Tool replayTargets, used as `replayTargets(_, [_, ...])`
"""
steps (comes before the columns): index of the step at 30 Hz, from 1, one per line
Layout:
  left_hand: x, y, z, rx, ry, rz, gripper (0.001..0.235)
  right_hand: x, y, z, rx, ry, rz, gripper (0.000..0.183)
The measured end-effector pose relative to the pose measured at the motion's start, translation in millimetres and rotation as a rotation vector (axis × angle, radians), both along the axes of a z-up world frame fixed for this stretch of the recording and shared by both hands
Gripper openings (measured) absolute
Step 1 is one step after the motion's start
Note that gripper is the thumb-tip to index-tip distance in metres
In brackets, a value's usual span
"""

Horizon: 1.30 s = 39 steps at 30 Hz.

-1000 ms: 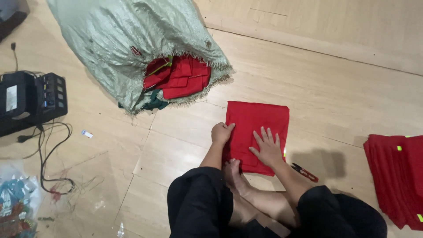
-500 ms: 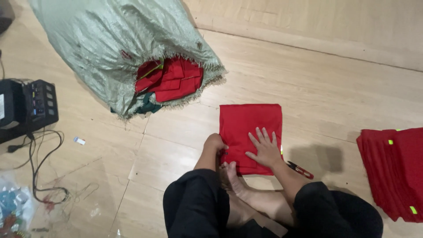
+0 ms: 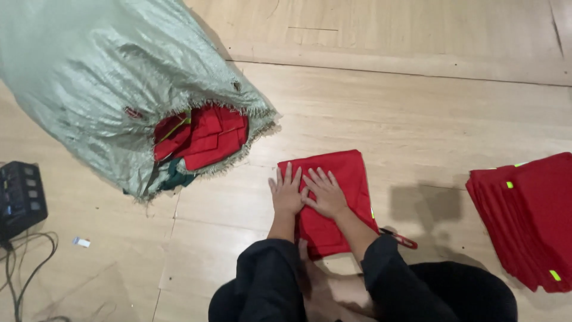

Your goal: Trimming loose threads with snips and folding red reflective safety trousers into a stack

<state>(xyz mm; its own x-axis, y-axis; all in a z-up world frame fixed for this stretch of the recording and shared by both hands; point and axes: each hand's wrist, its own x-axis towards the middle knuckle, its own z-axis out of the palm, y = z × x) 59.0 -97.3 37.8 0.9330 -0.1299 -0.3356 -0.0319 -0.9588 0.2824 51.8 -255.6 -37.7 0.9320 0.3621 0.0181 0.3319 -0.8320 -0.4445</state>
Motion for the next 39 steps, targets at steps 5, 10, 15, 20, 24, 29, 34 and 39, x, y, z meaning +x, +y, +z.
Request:
replayTargets(5, [4,0,1,0.039,-0.042,0.056,0.075,38,-40,27,-0.283,0.058,-0.155,0.084])
replayTargets(10, [8,1,-21,0.063,-0.055,0.078,0.081,68,-90,12,-0.278,0.214,-0.388,0.077])
replayTargets(15, [8,-1,-28,0.067,-0.069,0.075,0.081,77,-110,3,-0.271,0.38,-0.409,0.073])
replayTargets(20, [29,-9,-27,0.111,-0.103,0.349,0.078,5,-29,50,-0.202,-0.099,-0.169,0.074])
replayTargets(24, [38,-12,-48,0.125,-0.111,0.515,0.081,-21,-45,17,-0.283,-0.126,-0.058,0.074])
replayTargets(29, [36,-11,-50,0.096,-0.098,0.567,0.081,3,-107,18,-0.265,0.169,-0.414,0.085])
replayTargets(34, [20,-2,-42,-0.016,-0.085,0.555,0.104,18,-147,-32,-0.154,0.343,-0.537,0.073])
replayTargets(39, [-51,-28,33,-0.121,0.081,0.421,0.134,14,-123,8,-0.287,0.356,-0.598,0.074])
